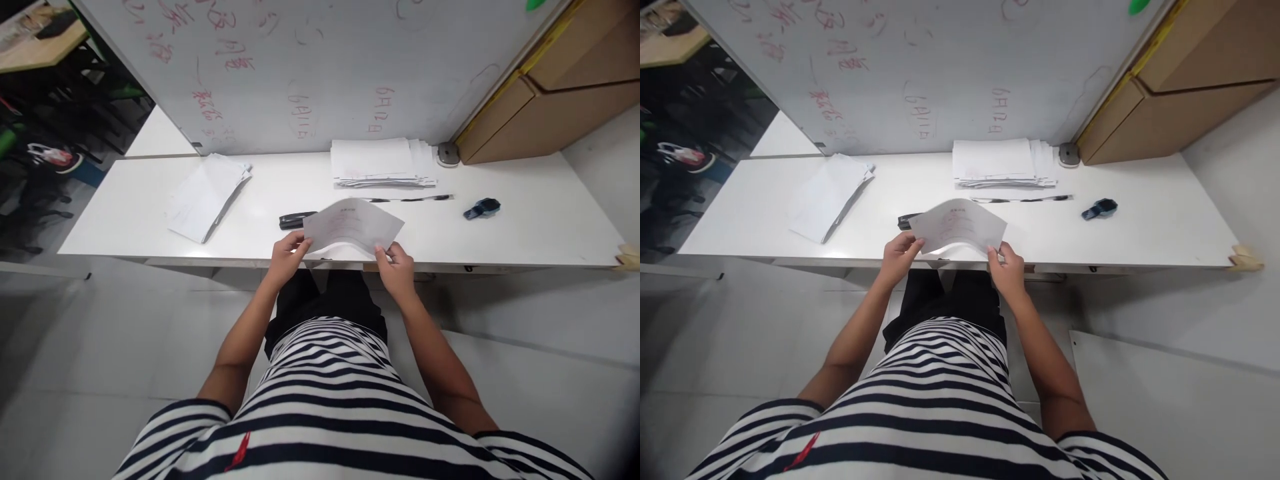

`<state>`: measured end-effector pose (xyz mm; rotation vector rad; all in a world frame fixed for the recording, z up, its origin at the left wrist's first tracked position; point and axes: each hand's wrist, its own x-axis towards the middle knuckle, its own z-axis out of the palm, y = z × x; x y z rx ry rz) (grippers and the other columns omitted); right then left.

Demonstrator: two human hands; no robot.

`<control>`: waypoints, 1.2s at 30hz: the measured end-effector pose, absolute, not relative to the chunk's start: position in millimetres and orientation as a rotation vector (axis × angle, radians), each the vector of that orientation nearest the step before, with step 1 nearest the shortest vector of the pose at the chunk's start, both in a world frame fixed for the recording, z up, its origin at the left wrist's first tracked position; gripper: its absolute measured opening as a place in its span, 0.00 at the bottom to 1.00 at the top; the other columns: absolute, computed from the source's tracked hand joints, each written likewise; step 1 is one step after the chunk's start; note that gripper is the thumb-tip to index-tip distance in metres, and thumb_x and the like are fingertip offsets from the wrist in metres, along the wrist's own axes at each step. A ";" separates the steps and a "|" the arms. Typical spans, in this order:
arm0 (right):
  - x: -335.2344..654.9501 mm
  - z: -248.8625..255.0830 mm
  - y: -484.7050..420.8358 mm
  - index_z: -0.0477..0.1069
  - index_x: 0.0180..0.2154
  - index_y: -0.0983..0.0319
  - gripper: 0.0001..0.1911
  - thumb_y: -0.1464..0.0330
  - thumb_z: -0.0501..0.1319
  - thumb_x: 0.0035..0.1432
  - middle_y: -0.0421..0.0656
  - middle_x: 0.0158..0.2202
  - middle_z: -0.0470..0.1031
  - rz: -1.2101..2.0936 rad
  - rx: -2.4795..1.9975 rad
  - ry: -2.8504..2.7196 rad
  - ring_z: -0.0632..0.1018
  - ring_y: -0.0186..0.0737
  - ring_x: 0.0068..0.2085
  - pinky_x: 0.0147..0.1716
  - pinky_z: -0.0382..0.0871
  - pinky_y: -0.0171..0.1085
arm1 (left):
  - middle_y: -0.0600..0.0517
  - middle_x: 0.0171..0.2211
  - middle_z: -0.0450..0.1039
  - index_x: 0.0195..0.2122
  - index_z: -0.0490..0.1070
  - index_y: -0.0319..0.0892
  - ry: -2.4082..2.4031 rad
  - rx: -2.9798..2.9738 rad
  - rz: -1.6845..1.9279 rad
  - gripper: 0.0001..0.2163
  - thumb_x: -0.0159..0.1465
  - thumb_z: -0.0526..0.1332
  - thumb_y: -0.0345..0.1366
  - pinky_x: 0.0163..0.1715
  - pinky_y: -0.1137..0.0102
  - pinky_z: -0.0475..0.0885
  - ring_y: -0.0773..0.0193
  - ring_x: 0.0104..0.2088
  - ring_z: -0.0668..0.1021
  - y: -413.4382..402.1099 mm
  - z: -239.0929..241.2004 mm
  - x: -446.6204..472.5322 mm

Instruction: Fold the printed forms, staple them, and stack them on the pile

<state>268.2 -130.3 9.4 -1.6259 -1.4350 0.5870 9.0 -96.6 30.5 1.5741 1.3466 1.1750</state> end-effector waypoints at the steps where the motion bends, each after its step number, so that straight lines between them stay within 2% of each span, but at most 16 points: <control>1: 266.5 7.9 -131.6 0.70 0.30 0.59 0.15 0.56 0.55 0.60 0.42 0.27 0.75 0.570 -1.651 -1.432 0.74 0.41 0.31 0.33 0.65 0.36 | 0.51 0.37 0.77 0.38 0.75 0.44 1.395 1.573 1.158 0.11 0.62 0.60 0.45 0.40 0.68 0.73 0.62 0.39 0.78 -97.7 29.0 9.6; 4: 261.9 3.6 -137.8 0.68 0.27 0.58 0.15 0.56 0.55 0.59 0.42 0.24 0.72 0.504 -1.696 -1.439 0.73 0.42 0.30 0.33 0.64 0.38 | 0.53 0.32 0.76 0.36 0.74 0.45 1.498 1.565 1.134 0.11 0.63 0.59 0.46 0.35 0.69 0.73 0.64 0.33 0.77 -99.5 24.6 11.7; 7: 261.4 2.9 -148.7 0.66 0.25 0.58 0.15 0.56 0.56 0.60 0.39 0.22 0.68 0.439 -1.731 -1.335 0.70 0.39 0.27 0.32 0.63 0.37 | 0.52 0.36 0.77 0.40 0.74 0.45 1.477 1.651 1.119 0.11 0.64 0.58 0.46 0.36 0.69 0.73 0.63 0.36 0.78 -98.8 27.8 13.6; 9: 264.3 2.5 -156.9 0.66 0.26 0.59 0.16 0.55 0.56 0.59 0.38 0.22 0.67 0.464 -1.746 -1.206 0.68 0.37 0.27 0.31 0.63 0.36 | 0.50 0.41 0.76 0.45 0.72 0.46 1.446 1.739 1.079 0.13 0.65 0.56 0.45 0.39 0.68 0.73 0.62 0.40 0.77 -94.0 35.0 14.8; 11: 269.4 -0.2 -164.1 0.69 0.31 0.60 0.16 0.54 0.57 0.58 0.39 0.26 0.71 0.587 -1.700 -1.038 0.70 0.38 0.29 0.31 0.65 0.36 | 0.48 0.47 0.74 0.50 0.69 0.46 1.455 1.898 1.012 0.15 0.66 0.55 0.45 0.45 0.65 0.71 0.60 0.47 0.76 -83.6 41.6 15.5; 13: 275.7 -5.3 -169.8 0.71 0.37 0.62 0.18 0.54 0.60 0.55 0.42 0.32 0.75 0.748 -1.618 -0.841 0.72 0.38 0.31 0.28 0.65 0.35 | 0.45 0.54 0.70 0.53 0.67 0.45 1.538 2.112 0.916 0.17 0.65 0.57 0.45 0.54 0.60 0.65 0.55 0.55 0.70 -68.3 43.1 14.9; 15: 282.1 -10.7 -174.1 0.73 0.41 0.62 0.20 0.54 0.63 0.52 0.43 0.35 0.77 0.872 -1.555 -0.679 0.73 0.37 0.29 0.24 0.64 0.34 | 0.43 0.57 0.66 0.56 0.65 0.44 1.669 2.271 0.803 0.22 0.63 0.60 0.45 0.58 0.54 0.58 0.48 0.60 0.64 -51.1 37.3 12.6; 18: 289.8 -15.1 -177.9 0.75 0.40 0.62 0.19 0.56 0.66 0.49 0.43 0.35 0.78 0.985 -1.507 -0.577 0.71 0.34 0.27 0.21 0.59 0.32 | 0.41 0.54 0.68 0.55 0.65 0.44 1.822 2.312 0.655 0.23 0.61 0.61 0.47 0.54 0.52 0.58 0.44 0.56 0.66 -30.0 20.2 7.1; 21: 293.5 -14.3 -178.6 0.75 0.38 0.62 0.18 0.58 0.67 0.48 0.43 0.35 0.78 1.073 -1.468 -0.574 0.70 0.32 0.26 0.19 0.57 0.31 | 0.44 0.46 0.72 0.51 0.68 0.47 1.822 2.306 0.623 0.20 0.61 0.60 0.51 0.49 0.54 0.59 0.47 0.49 0.69 -20.9 7.0 1.1; 23: 294.0 -12.3 -177.8 0.76 0.39 0.62 0.19 0.58 0.67 0.48 0.43 0.36 0.79 1.106 -1.470 -0.595 0.70 0.32 0.26 0.19 0.57 0.30 | 0.45 0.44 0.72 0.49 0.69 0.48 1.784 2.318 0.644 0.20 0.60 0.60 0.52 0.48 0.56 0.59 0.49 0.47 0.69 -20.1 4.3 -2.0; 31: 285.2 -9.5 -173.6 0.76 0.42 0.62 0.22 0.56 0.67 0.48 0.45 0.37 0.79 1.196 -1.492 -0.675 0.73 0.36 0.28 0.19 0.59 0.31 | 0.48 0.44 0.72 0.48 0.69 0.49 1.729 2.294 0.667 0.18 0.60 0.61 0.51 0.47 0.59 0.60 0.52 0.45 0.70 -23.1 10.2 -5.5; 36: 274.5 -7.6 -169.6 0.76 0.40 0.62 0.20 0.55 0.66 0.49 0.44 0.34 0.78 1.239 -1.473 -0.743 0.70 0.34 0.27 0.20 0.59 0.32 | 0.48 0.43 0.72 0.47 0.69 0.48 1.715 2.319 0.689 0.18 0.60 0.61 0.51 0.46 0.59 0.60 0.53 0.45 0.70 -24.7 10.3 -6.4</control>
